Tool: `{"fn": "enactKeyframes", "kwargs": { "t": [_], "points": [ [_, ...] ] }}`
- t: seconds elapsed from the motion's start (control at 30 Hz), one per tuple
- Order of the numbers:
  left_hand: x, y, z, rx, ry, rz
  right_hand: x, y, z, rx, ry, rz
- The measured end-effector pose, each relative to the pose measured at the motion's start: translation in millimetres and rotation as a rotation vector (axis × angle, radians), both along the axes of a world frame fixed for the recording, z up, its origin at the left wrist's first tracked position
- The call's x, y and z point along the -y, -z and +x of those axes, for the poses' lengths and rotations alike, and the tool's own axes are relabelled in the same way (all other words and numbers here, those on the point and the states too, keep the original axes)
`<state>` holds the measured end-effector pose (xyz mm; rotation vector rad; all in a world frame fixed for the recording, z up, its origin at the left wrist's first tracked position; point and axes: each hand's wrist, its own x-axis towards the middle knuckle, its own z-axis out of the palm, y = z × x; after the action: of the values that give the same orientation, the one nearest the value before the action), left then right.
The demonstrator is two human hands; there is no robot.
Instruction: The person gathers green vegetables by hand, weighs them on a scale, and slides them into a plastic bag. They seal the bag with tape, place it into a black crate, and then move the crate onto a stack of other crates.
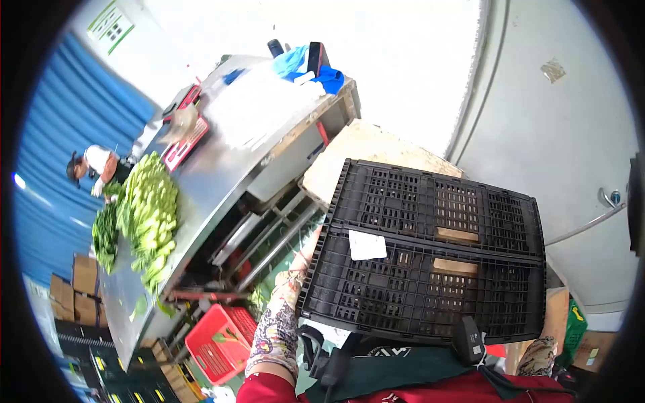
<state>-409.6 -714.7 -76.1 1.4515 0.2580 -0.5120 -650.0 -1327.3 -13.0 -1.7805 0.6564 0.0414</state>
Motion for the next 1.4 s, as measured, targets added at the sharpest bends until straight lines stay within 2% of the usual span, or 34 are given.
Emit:
{"fn": "enactKeyframes", "kwargs": {
  "t": [0.07,0.13,0.17,0.2,0.23,0.3,0.33,0.4,0.47,0.5,0.53,0.57,0.6,0.67,0.73,0.77,0.8,0.87,0.9,0.97,1.03,1.07,1.13,1.17,1.2,1.23,1.33,1.37,1.4],
  "points": [
    [-31.5,70.9,81.6,-0.021,0.094,-0.219,-21.0,20.3,31.4,-0.004,0.040,0.051],
    [-42.2,63.6,156.2,0.599,0.283,0.241,-42.2,41.6,59.9,-0.023,0.101,0.123],
    [-43.4,67.7,176.4,0.173,0.173,0.020,-52.2,50.0,74.4,-0.038,0.135,0.157],
    [-50.1,102.8,235.5,0.616,0.194,0.166,-60.3,58.0,90.6,-0.049,0.165,0.196],
    [-20.6,28.7,232.9,0.237,0.180,0.058,-72.7,69.1,103.3,-0.064,0.198,0.243],
    [-28.0,0.6,276.9,0.062,0.316,0.325,-97.6,98.1,125.6,-0.089,0.287,0.394],
    [-15.9,-40.3,286.7,-0.425,0.146,0.080,-108.4,115.7,138.1,-0.089,0.347,0.510],
    [-51.4,25.1,327.0,-0.135,0.227,0.439,-128.9,150.9,155.1,-0.081,0.461,0.715],
    [-44.1,8.5,306.3,0.243,0.296,0.799,-142.9,180.8,170.1,-0.072,0.563,0.882],
    [-45.4,41.1,286.9,0.500,0.149,0.856,-145.6,192.0,175.1,-0.070,0.601,0.917],
    [-49.7,69.4,269.6,0.506,0.183,0.972,-145.1,205.3,182.0,-0.084,0.634,0.881],
    [-50.5,88.2,257.4,0.466,0.302,1.033,-140.0,200.6,191.1,-0.224,0.539,0.199],
    [-49.0,89.7,245.9,0.605,0.380,1.218,-134.9,195.8,200.3,-0.555,0.513,-0.478],
    [-47.1,91.8,242.0,0.723,0.355,1.253,-181.7,116.3,271.0,0.247,0.479,-1.178],
    [-43.3,87.4,243.9,0.679,0.345,1.253,-245.0,42.1,341.3,0.351,0.195,-0.912],
    [-39.4,83.2,242.8,0.675,0.347,1.287,-256.6,46.0,358.0,0.246,0.032,-0.636],
    [-36.4,84.9,240.5,0.690,0.316,1.269,-279.6,42.2,382.9,0.239,-0.136,-0.548],
    [-23.7,77.0,236.4,0.805,0.290,1.097,-309.8,87.1,409.9,0.326,-0.397,-0.724],
    [-10.6,57.6,233.5,0.850,0.325,0.953,-312.5,87.7,415.4,0.250,-0.455,-0.772],
    [7.4,48.9,227.2,0.935,0.430,0.685,-319.3,86.8,424.7,0.099,-0.568,-0.865],
    [29.6,42.4,221.4,0.962,0.553,0.464,-306.6,44.9,443.3,0.117,-0.592,-0.786],
    [42.4,39.3,222.4,0.979,0.641,0.403,-297.2,16.5,456.9,0.288,-0.489,-0.867],
    [77.3,23.2,235.3,1.100,0.757,0.433,-271.4,-54.7,506.4,0.331,-0.403,-0.963],
    [93.7,24.8,242.1,1.168,0.746,0.534,-255.9,-65.2,525.6,0.443,-0.300,-1.009],
    [108.7,28.7,247.9,1.233,0.731,0.639,-247.1,-82.7,544.1,0.455,-0.298,-0.992],
    [119.7,26.1,254.5,1.286,0.714,0.746,-237.9,-87.8,557.3,0.513,-0.359,-1.097],
    [144.5,6.0,277.6,0.851,1.044,0.957,-228.9,-55.7,594.8,0.738,-0.449,-1.295],
    [144.4,12.0,282.0,1.174,0.841,0.878,-224.1,-45.3,602.0,0.794,-0.435,-1.293],
    [140.9,-6.5,286.8,1.153,1.041,0.786,-221.7,-34.1,609.1,0.852,-0.422,-1.288]
  ]
}}
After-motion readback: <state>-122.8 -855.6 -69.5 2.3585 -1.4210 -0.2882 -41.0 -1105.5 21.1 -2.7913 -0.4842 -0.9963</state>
